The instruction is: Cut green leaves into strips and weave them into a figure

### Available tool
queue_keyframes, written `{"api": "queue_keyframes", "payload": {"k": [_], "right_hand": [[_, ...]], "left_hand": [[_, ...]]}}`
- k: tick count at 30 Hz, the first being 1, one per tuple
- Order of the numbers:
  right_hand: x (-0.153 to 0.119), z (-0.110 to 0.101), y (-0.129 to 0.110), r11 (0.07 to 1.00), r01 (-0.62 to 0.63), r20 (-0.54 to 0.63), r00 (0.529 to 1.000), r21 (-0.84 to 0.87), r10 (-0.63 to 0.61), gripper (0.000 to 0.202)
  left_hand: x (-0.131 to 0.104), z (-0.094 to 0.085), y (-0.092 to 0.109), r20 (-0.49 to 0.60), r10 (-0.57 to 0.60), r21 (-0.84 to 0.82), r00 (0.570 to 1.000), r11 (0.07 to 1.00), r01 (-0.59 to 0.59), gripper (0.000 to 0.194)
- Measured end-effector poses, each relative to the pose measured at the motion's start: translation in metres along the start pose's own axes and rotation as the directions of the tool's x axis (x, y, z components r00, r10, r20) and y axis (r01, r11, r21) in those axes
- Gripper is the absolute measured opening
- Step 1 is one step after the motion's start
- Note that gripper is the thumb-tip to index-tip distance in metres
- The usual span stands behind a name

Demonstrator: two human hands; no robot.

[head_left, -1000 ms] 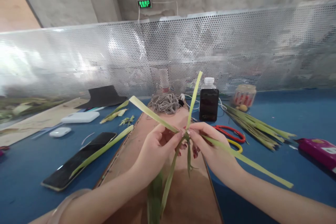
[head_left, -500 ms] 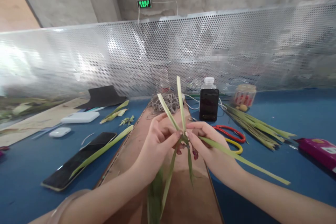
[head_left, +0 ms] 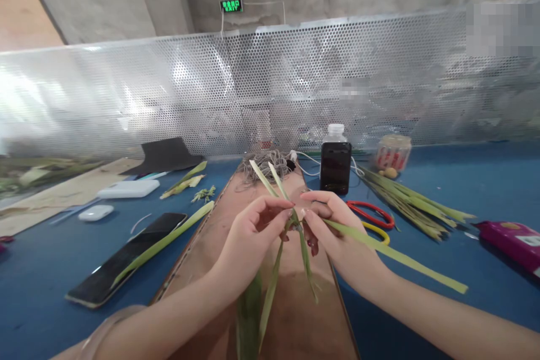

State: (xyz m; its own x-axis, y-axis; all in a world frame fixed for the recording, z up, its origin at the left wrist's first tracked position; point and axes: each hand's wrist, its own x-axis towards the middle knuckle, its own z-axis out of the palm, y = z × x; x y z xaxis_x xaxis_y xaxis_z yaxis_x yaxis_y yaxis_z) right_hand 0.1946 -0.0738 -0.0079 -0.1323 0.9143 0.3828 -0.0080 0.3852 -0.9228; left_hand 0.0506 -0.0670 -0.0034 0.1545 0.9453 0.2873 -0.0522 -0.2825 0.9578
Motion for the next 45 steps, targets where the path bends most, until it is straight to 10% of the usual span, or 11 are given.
{"api": "queue_keyframes", "payload": {"k": [11,15,25,32,45], "right_hand": [[0.016,-0.006,-0.002,0.907,-0.314,-0.083,0.934,0.281,0.349,0.043],[0.015,-0.007,-0.003,0.975,-0.145,-0.209,0.961,0.168,0.179,0.038],[0.000,0.000,-0.016,0.979,-0.151,0.048,0.988,0.134,0.146,0.035],[0.001,0.003,-0.006,0.975,-0.014,0.090,0.995,-0.220,0.034,0.037],[0.005,0.004,-0.006,1.000,-0.001,0.178,0.984,0.008,0.000,0.030]], "left_hand": [[0.005,-0.004,0.001,-0.145,0.298,0.346,0.943,0.909,-0.234,0.010],[0.011,-0.005,-0.001,-0.160,0.341,0.373,0.927,0.890,-0.263,0.011],[0.009,-0.007,-0.002,-0.082,0.442,0.511,0.893,0.788,-0.343,0.021],[0.003,-0.005,-0.002,-0.041,0.515,0.577,0.856,0.712,-0.400,0.019],[-0.004,0.003,0.008,-0.118,0.193,0.241,0.974,0.957,-0.160,0.012]]}}
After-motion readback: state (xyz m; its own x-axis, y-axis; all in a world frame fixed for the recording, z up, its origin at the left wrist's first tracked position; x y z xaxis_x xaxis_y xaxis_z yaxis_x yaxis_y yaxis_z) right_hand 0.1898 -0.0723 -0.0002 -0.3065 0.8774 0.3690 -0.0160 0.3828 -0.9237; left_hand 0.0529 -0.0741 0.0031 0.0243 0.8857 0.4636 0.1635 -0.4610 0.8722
